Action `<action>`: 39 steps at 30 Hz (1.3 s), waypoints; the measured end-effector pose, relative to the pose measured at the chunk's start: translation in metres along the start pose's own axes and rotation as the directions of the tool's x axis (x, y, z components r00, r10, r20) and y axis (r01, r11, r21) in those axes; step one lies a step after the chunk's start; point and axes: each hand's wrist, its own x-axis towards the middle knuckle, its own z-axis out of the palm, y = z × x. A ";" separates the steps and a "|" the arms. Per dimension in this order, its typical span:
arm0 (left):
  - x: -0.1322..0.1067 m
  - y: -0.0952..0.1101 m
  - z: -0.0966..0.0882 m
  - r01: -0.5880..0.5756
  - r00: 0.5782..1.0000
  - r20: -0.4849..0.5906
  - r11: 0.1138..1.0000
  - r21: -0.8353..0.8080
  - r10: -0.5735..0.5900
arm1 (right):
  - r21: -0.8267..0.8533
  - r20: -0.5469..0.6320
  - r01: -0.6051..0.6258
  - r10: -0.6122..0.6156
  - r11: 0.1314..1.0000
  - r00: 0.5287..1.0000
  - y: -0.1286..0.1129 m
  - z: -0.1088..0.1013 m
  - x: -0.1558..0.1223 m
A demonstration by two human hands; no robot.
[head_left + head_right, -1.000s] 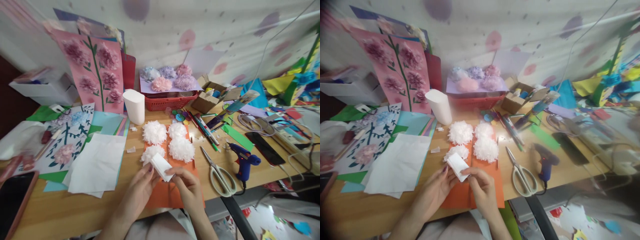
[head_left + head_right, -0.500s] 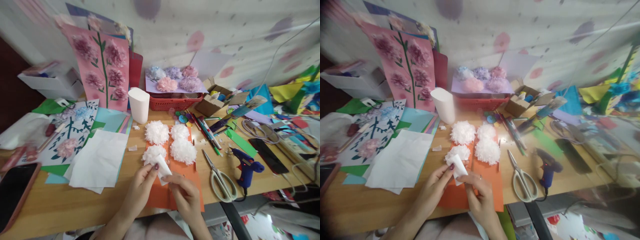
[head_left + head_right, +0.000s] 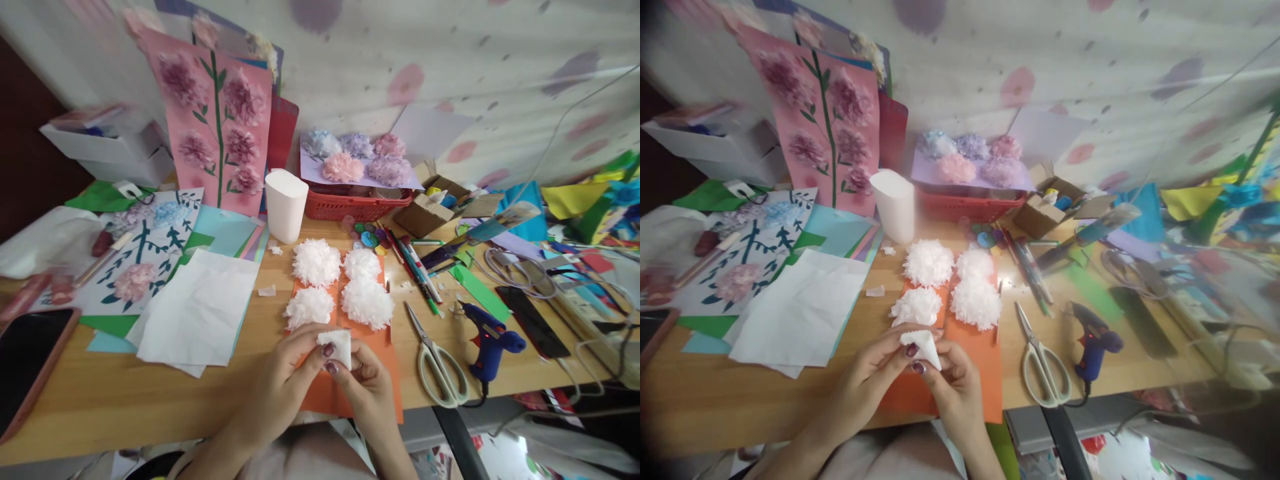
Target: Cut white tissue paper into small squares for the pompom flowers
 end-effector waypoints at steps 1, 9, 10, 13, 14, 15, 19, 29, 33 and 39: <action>0.000 -0.002 0.000 0.019 1.000 -0.007 0.999 -0.031 -0.019 | -0.013 -0.001 -0.003 0.003 1.000 1.000 0.001 -0.002 -0.001; 0.003 -0.008 0.001 0.003 0.981 -0.195 0.997 -0.072 -0.017 | -0.099 0.027 0.041 -0.039 0.994 0.999 0.007 -0.006 -0.003; 0.004 -0.008 0.000 0.005 0.983 -0.184 0.997 -0.080 -0.020 | -0.138 0.032 0.058 -0.054 0.989 0.998 0.005 -0.008 -0.005; 0.007 -0.010 -0.002 0.050 0.975 -0.203 0.982 -0.182 -0.087 | -0.353 0.011 0.139 -0.145 0.925 0.989 -0.003 -0.025 -0.011; 0.009 -0.012 -0.003 0.066 0.967 -0.225 0.968 -0.240 -0.122 | -0.454 -0.036 0.163 -0.200 0.876 0.979 -0.006 -0.036 -0.014; 0.010 -0.014 -0.004 0.080 0.956 -0.246 0.951 -0.300 -0.158 | -0.563 -0.116 0.165 -0.275 0.810 0.954 -0.009 -0.049 -0.017; 0.016 -0.019 -0.005 0.102 0.930 -0.265 0.873 -0.477 -0.254 | -0.906 -0.255 -0.029 -0.489 0.422 0.834 -0.012 -0.108 -0.030; 0.023 -0.009 0.002 0.089 0.901 -0.282 0.776 -0.625 -0.331 | -0.910 -0.400 -0.412 -0.171 -0.042 0.901 -0.021 -0.140 -0.034; 0.024 -0.008 0.003 0.120 0.890 -0.246 0.718 -0.686 -0.384 | -0.894 -0.439 -0.440 -0.037 -0.088 0.898 -0.042 -0.142 -0.025; 0.026 -0.006 -0.001 0.145 0.874 -0.145 0.534 -0.833 -0.464 | -0.783 -0.330 -0.335 0.106 0.524 0.938 -0.071 -0.154 -0.038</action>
